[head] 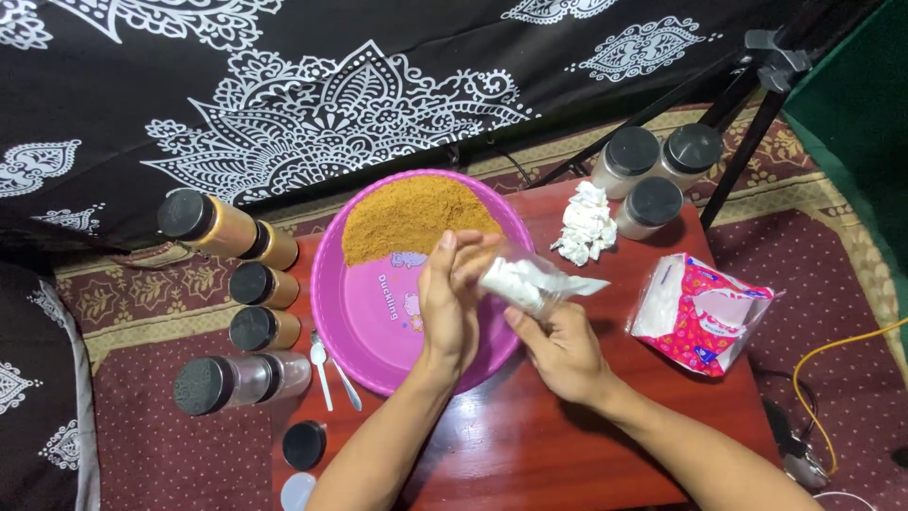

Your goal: A person is cleaning a small glass jar by wiping the interior and exterior surfaces with a white tissue.

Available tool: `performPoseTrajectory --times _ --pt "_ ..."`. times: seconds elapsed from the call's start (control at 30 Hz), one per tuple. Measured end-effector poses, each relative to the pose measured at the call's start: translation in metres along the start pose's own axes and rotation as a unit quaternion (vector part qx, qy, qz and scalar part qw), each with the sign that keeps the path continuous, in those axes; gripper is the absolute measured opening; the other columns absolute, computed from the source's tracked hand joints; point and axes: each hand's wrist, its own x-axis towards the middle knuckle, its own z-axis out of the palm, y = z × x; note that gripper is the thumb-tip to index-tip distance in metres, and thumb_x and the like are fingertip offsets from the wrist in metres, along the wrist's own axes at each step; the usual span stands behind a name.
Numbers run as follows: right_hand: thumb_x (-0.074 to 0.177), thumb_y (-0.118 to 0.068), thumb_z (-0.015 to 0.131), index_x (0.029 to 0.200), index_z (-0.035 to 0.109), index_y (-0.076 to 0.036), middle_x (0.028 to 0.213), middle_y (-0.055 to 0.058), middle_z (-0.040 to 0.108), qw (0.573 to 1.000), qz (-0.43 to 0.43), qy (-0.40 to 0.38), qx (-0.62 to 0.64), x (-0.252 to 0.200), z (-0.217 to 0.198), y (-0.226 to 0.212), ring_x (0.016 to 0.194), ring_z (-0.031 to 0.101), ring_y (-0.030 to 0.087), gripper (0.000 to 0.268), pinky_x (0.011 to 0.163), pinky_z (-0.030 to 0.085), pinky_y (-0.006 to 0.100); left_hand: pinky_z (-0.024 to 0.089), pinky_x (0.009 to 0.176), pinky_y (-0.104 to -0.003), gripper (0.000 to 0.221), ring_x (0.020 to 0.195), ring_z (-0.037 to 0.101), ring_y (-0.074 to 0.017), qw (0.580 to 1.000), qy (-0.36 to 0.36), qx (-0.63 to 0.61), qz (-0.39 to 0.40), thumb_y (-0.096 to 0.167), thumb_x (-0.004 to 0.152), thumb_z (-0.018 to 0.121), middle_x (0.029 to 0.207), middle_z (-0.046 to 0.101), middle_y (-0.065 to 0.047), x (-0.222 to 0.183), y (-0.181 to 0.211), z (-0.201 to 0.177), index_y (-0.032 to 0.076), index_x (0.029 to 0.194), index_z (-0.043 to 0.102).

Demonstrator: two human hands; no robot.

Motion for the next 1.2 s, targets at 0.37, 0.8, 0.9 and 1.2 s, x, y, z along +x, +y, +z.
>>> performPoseTrajectory --times 0.37,0.8,0.9,1.2 --pt "0.084 -0.010 0.065 0.103 0.073 0.005 0.062 0.010 0.069 0.878 -0.225 -0.001 -0.422 -0.008 0.000 0.074 0.044 0.056 0.020 0.026 0.042 0.048 0.032 0.056 0.063 -0.034 0.047 0.064 0.066 -0.0197 0.962 0.039 -0.172 -0.209 0.054 0.092 0.058 0.066 0.063 -0.006 0.003 0.005 0.002 0.008 0.082 0.063" --pt "0.077 0.018 0.057 0.142 0.053 0.008 0.059 -0.004 0.036 0.951 0.061 -0.189 0.239 -0.014 0.003 0.009 0.051 0.035 0.009 0.066 0.050 0.034 0.021 0.052 0.059 -0.036 0.063 0.062 0.064 -0.0227 0.961 -0.029 -0.260 -0.087 0.061 0.098 0.038 0.067 0.059 -0.009 -0.004 -0.018 -0.006 0.005 0.080 0.061" --pt "0.078 0.013 0.056 0.148 0.035 0.011 0.146 0.022 0.052 0.841 0.091 -0.167 0.506 -0.018 0.005 0.020 0.062 0.045 0.010 0.074 0.055 0.043 0.026 0.052 0.061 -0.036 0.060 0.062 0.061 -0.0211 0.956 -0.090 -0.276 -0.042 0.056 0.099 0.038 0.066 0.059 -0.009 -0.002 -0.023 -0.008 0.005 0.080 0.064" --pt "0.069 0.009 0.071 0.137 0.058 0.014 0.051 0.004 0.045 0.949 -0.012 -0.125 0.288 -0.002 0.016 0.022 0.039 0.041 0.009 0.069 0.042 0.045 0.022 0.059 0.057 -0.043 0.062 0.058 0.069 -0.0392 0.966 -0.048 -0.251 -0.026 0.056 0.098 0.040 0.062 0.057 -0.024 0.008 -0.054 -0.025 -0.001 0.083 0.061"
